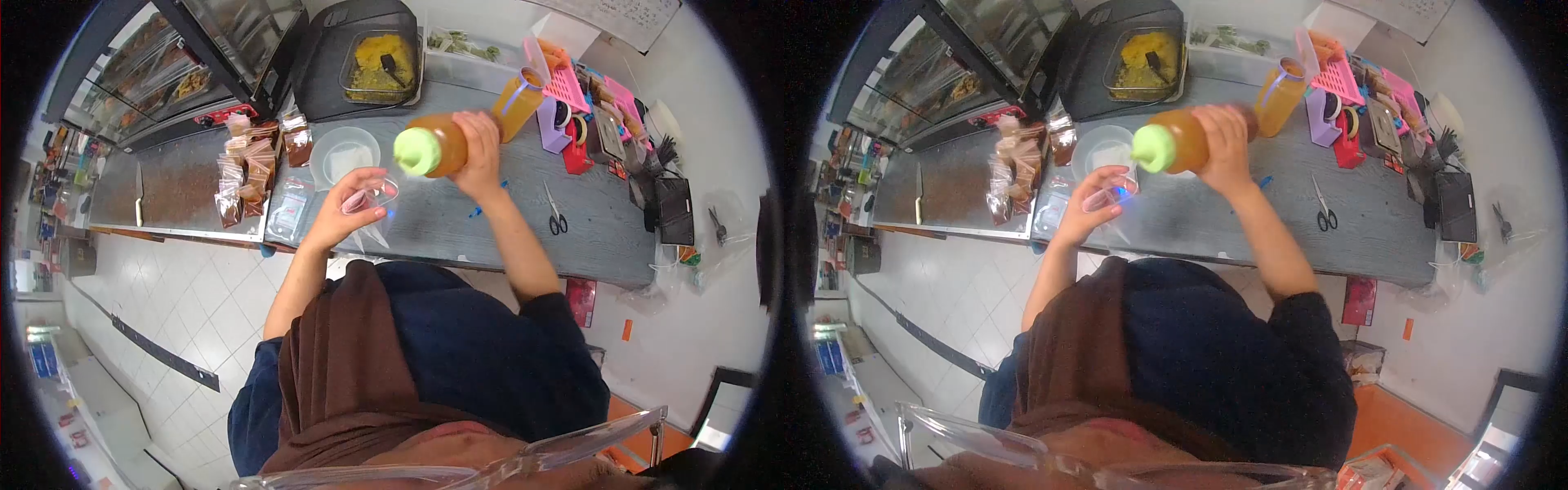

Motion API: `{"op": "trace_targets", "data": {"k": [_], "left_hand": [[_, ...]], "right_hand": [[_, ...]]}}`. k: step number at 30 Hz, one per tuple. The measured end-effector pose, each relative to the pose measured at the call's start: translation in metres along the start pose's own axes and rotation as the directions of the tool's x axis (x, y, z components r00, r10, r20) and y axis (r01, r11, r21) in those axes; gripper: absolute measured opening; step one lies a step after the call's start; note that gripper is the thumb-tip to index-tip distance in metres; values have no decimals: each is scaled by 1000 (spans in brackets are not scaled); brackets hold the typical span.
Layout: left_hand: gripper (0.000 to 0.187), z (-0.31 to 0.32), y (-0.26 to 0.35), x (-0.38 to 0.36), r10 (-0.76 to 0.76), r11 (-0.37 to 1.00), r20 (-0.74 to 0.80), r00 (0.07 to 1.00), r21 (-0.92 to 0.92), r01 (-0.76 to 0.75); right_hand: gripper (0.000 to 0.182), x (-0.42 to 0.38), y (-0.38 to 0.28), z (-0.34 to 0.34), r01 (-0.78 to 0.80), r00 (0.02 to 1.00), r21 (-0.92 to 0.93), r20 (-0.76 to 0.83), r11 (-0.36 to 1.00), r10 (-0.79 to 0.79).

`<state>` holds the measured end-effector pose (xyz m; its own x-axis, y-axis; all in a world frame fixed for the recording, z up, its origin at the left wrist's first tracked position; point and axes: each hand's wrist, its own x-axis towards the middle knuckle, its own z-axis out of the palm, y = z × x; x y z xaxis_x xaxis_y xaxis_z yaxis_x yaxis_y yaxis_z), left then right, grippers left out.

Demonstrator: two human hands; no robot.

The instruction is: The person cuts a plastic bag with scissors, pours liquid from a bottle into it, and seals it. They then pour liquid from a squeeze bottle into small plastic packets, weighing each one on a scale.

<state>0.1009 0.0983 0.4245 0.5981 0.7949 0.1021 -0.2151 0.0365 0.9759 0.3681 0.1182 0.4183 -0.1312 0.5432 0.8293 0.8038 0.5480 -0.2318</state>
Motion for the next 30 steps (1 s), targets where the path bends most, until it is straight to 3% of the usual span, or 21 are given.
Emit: {"op": "trace_targets", "data": {"k": [2,3,6,9,21,27,30], "left_hand": [[54,0,2,1,41,997,41,998,-74,-38],[54,-1,5,0,39,996,53,998,-80,-34],[55,-2,11,0,35,994,85,996,-107,-26],[56,-4,12,2,29,988,116,993,-153,-11],[65,-11,13,4,-6,960,112,994,-278,37],[65,-6,14,8,-30,953,67,997,-299,49],[64,-9,7,12,-42,947,46,998,-315,54]], "right_hand": [[63,26,-2,-16,286,957,-131,79,949,-278],[39,36,-6,-23,351,936,-164,95,922,-339],[34,65,-15,-42,566,824,-276,157,777,-545],[30,84,-20,-51,666,743,-304,188,682,-642],[24,105,-33,-66,727,684,-211,301,654,-664],[30,95,-22,-60,692,719,-234,310,683,-622],[42,83,-19,-54,588,796,-241,342,772,-499]]}}
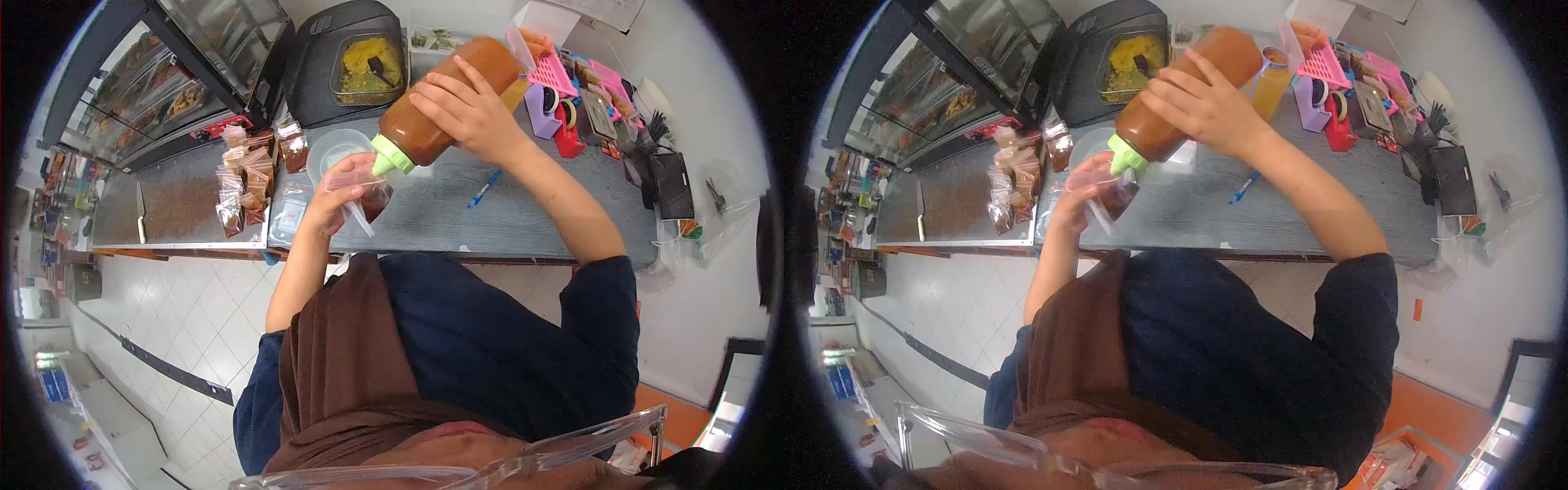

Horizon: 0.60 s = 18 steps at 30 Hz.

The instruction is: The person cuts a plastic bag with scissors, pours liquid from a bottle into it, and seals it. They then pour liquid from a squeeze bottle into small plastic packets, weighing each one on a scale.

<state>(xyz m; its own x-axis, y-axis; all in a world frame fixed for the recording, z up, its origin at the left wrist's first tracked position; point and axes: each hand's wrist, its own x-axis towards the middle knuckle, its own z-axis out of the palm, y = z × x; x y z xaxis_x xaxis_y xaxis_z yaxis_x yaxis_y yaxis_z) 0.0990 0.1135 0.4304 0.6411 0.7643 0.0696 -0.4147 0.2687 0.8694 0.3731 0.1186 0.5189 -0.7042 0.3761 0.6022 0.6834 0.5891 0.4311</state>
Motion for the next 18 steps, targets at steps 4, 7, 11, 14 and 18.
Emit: {"op": "trace_targets", "data": {"k": [4,7,11,14,18], "left_hand": [[64,-5,-5,8,37,999,-56,998,-11,-38],[65,-18,-10,15,134,981,-116,984,156,-115],[65,-52,-19,16,234,883,-208,950,455,-118],[61,-95,-41,14,251,800,-260,933,598,-49],[65,-127,-60,-1,415,367,-150,897,930,-15]], "right_hand": [[69,-22,-16,22,-314,941,222,201,923,272],[86,-42,-38,54,-606,794,440,288,663,535],[93,-83,-55,97,-790,430,570,253,225,867],[95,-115,-68,118,-751,299,647,149,136,942],[99,-121,-80,111,-714,295,669,23,205,955]]}}
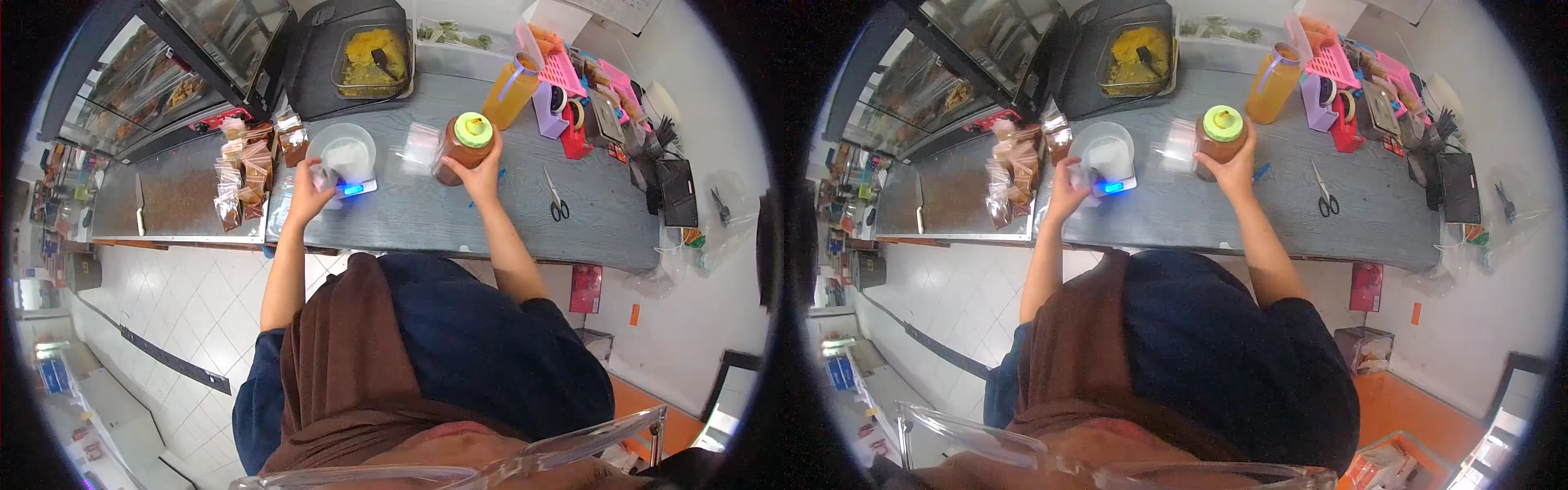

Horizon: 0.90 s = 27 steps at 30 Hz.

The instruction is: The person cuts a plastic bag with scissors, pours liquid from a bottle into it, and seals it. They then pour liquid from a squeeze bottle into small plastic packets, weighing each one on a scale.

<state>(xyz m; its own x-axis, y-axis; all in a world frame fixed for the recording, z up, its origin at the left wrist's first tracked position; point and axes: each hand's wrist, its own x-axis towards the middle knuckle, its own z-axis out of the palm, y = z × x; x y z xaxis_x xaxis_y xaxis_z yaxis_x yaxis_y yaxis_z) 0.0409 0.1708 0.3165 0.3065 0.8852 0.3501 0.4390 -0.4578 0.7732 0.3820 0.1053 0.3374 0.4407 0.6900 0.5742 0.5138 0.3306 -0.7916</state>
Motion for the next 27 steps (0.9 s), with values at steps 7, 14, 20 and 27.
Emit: {"op": "trace_targets", "data": {"k": [7,14,20,27], "left_hand": [[64,1,93,-16,-67,945,-19,998,-322,57],[50,9,144,-10,-21,580,510,860,-695,426],[31,9,148,-4,49,943,-126,991,-322,-87],[17,0,175,-4,288,956,-73,955,82,-282]], "right_hand": [[39,-5,-106,10,438,834,-26,386,898,-395],[12,-13,-125,28,169,722,291,613,942,-319],[11,4,-130,22,390,811,134,419,911,-408],[10,-2,-140,22,-123,801,236,597,964,-44]]}}
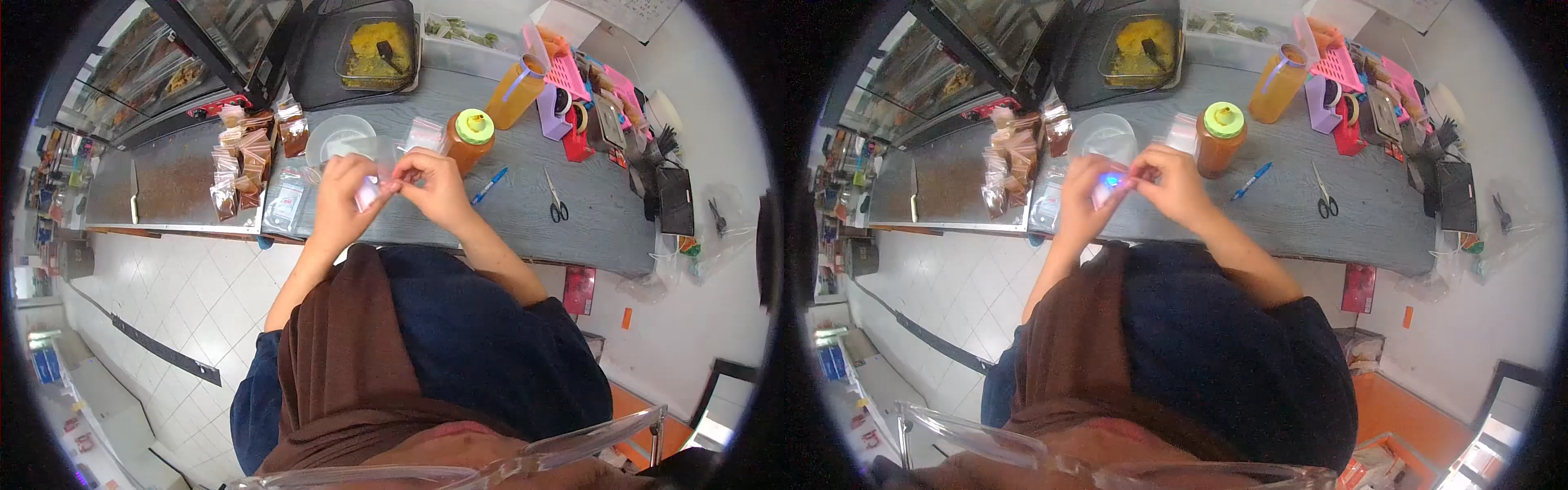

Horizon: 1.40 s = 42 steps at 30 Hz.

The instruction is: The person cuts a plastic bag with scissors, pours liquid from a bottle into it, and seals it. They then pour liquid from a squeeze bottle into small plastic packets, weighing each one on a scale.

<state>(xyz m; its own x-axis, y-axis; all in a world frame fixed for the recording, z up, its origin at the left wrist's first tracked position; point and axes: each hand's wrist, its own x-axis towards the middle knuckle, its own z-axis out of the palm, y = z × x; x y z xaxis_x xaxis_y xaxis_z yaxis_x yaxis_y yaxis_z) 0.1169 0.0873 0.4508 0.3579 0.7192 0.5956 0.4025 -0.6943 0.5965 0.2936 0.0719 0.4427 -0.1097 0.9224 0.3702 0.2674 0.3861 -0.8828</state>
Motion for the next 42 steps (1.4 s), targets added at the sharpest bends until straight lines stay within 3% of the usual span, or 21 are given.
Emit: {"op": "trace_targets", "data": {"k": [2,5,8,10,11,14,17,20,23,26,28,29,31,33,35,36,38,40,42], "left_hand": [[16,4,-1,-1,-4,1000,58,998,-20,5],[12,4,-7,-2,41,999,64,997,0,-41],[11,1,-4,-2,30,987,100,995,153,-45],[12,8,3,-5,36,963,27,999,267,-42],[13,11,6,-7,41,946,-8,999,321,-36],[14,8,1,-6,-73,933,13,997,355,64],[13,12,3,-10,-142,957,72,987,263,118],[20,22,4,-7,18,1000,237,971,9,-20],[41,24,18,0,122,992,167,978,-52,-115],[61,26,2,-2,153,969,338,928,131,-208],[61,26,-3,-4,91,992,320,943,55,-114],[61,26,-6,-4,59,998,311,949,18,-68],[62,25,-10,-6,-32,983,226,974,-167,71],[64,24,-19,-10,-122,902,212,970,-384,198],[67,25,-31,-13,-179,734,268,947,-604,310],[67,22,-30,-13,-214,692,301,929,-625,362],[66,14,-29,-12,-281,599,368,886,-654,462],[62,10,-34,-13,-306,608,376,875,-630,483],[57,7,-36,-17,-323,590,390,862,-629,506]], "right_hand": [[10,-2,-1,1,-42,999,-8,34,999,42],[11,-7,1,1,-233,972,250,86,940,219],[11,-12,2,4,-322,946,338,146,884,289],[9,-14,-2,6,-63,998,-80,0,995,63],[9,-15,-3,6,56,997,-300,-32,952,-69],[9,-16,2,4,-70,995,-363,-96,929,38],[15,-20,10,0,313,931,-529,7,789,-365],[24,-23,11,1,299,931,-526,-22,796,-364],[25,-32,17,-7,155,973,-504,-71,850,-219],[27,-38,15,-11,119,986,-418,-59,900,-158],[29,-50,39,-15,140,939,-364,-246,921,-240],[38,-49,54,-19,110,889,-409,-367,906,-273],[58,-47,85,-25,15,740,-469,-589,883,-325],[72,-29,107,-34,-137,607,-445,-744,885,-280],[84,-21,147,-44,-132,777,-252,-627,959,-57],[90,-17,150,-46,-147,844,-152,-534,977,44],[90,-11,139,-47,-78,890,-327,-449,942,-82],[83,-4,106,-46,32,913,-456,-348,889,-212],[79,7,83,-55,234,879,-673,-162,702,-448]]}}
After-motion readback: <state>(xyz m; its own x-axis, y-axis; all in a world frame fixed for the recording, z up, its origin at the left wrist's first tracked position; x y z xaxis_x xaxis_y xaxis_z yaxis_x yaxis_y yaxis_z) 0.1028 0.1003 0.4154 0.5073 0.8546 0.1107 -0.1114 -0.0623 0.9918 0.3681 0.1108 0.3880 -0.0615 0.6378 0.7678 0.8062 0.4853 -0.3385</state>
